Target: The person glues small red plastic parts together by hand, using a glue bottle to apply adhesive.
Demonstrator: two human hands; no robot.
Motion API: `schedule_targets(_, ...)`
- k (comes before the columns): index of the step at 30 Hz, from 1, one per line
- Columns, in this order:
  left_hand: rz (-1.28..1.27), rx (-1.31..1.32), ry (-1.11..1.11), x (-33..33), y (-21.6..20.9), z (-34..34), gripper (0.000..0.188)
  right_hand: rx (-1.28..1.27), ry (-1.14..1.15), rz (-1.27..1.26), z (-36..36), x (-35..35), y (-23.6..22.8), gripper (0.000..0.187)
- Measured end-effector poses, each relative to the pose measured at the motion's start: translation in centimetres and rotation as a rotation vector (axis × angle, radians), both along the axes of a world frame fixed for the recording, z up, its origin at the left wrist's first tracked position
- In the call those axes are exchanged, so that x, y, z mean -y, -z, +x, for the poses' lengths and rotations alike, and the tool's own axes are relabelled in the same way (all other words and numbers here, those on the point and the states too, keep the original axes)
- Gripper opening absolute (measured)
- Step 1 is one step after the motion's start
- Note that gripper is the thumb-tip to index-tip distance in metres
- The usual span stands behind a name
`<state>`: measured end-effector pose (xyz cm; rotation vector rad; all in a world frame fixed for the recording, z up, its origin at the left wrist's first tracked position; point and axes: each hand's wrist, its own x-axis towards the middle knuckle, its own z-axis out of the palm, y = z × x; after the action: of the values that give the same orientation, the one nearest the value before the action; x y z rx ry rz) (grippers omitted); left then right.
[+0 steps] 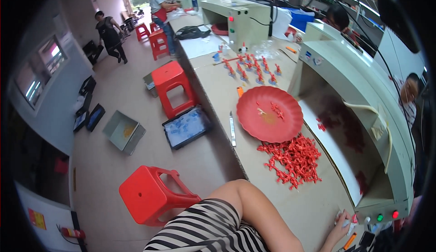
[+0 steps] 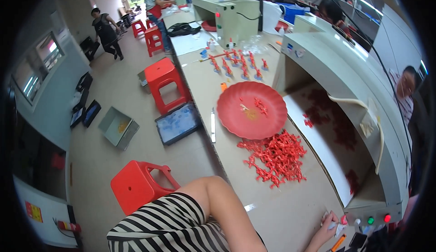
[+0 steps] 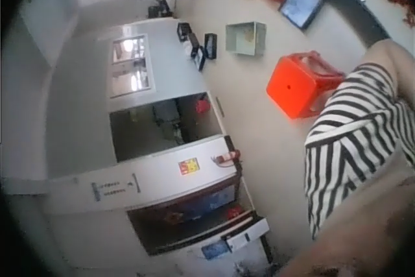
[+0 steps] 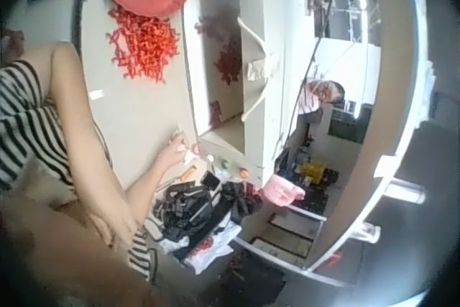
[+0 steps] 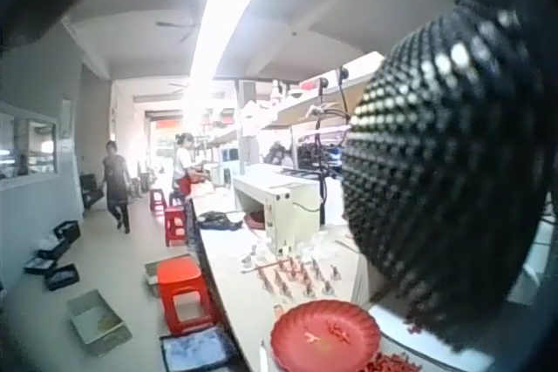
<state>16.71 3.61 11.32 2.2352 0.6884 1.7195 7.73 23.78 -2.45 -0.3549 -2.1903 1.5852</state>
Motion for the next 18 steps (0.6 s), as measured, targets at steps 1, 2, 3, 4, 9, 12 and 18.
schedule_targets(1,0.006,-0.022,-0.032,0.1,-0.2,-0.3,0.048,-0.005,-0.007,0.016,-0.3,0.1,0.2,0.022)
schedule_targets(2,0.012,-0.043,-0.053,0.4,-0.6,-0.5,0.045,-0.009,-0.002,0.034,-0.3,0.2,0.2,0.022)
schedule_targets(3,0.02,-0.062,-0.07,0.7,-0.9,-0.7,0.042,-0.014,-0.015,0.037,-0.5,0.0,0.3,0.022)
schedule_targets(4,0.028,-0.078,-0.086,0.9,-1.3,-0.8,0.038,-0.001,-0.019,0.034,-0.7,-0.2,0.5,0.021)
schedule_targets(9,0.075,-0.144,-0.177,2.3,-3.8,-1.3,0.025,0.096,0.009,-0.002,-0.6,1.4,-1.7,0.034)
schedule_targets(12,0.122,-0.176,-0.21,2.6,-5.0,-1.4,0.02,0.114,0.041,0.097,-0.3,1.4,-2.3,0.032)
schedule_targets(18,0.063,-0.544,-0.417,2.2,-4.6,-1.0,0.025,0.119,0.047,0.179,-0.2,2.3,-3.0,0.029)
